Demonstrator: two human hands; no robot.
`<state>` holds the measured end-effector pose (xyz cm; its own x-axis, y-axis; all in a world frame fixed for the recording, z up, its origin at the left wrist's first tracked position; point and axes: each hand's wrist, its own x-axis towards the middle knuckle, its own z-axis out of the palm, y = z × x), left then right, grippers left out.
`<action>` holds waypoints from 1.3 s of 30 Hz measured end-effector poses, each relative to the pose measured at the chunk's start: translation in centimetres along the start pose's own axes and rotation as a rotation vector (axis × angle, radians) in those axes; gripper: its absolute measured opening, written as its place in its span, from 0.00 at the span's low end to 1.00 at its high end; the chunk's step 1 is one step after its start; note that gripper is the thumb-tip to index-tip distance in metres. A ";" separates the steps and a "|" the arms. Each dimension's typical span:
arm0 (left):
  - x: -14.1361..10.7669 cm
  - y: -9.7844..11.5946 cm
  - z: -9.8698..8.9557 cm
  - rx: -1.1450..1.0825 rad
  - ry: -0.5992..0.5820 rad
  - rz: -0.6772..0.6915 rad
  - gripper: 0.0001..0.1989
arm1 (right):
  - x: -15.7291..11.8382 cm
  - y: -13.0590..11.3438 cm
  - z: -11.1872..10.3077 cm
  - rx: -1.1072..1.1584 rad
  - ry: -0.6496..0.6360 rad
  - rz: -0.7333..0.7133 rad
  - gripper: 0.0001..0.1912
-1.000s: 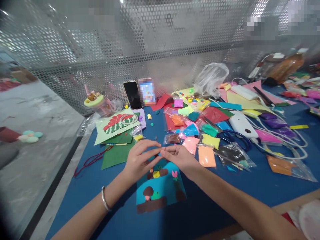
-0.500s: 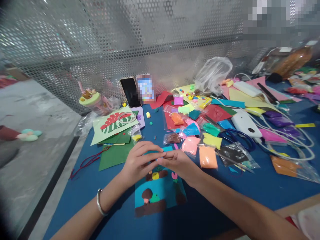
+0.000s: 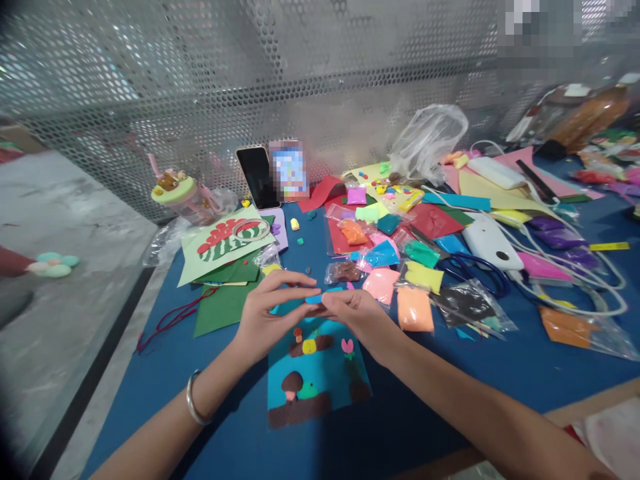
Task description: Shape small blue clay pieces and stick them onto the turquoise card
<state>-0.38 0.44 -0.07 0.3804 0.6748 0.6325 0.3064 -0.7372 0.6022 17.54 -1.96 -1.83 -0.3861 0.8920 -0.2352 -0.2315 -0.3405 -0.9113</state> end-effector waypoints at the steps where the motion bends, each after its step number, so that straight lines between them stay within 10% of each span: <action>1: 0.0 0.0 0.0 -0.005 0.005 -0.021 0.07 | 0.0 -0.1 0.1 0.000 0.018 0.008 0.22; 39: -0.2 -0.3 0.2 -0.180 0.004 -0.248 0.04 | 0.0 0.1 0.0 -0.006 0.163 -0.025 0.15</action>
<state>-0.41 0.51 -0.43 0.3094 0.8338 0.4572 0.2294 -0.5321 0.8150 17.55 -2.01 -1.88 -0.2305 0.9367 -0.2637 -0.2339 -0.3164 -0.9193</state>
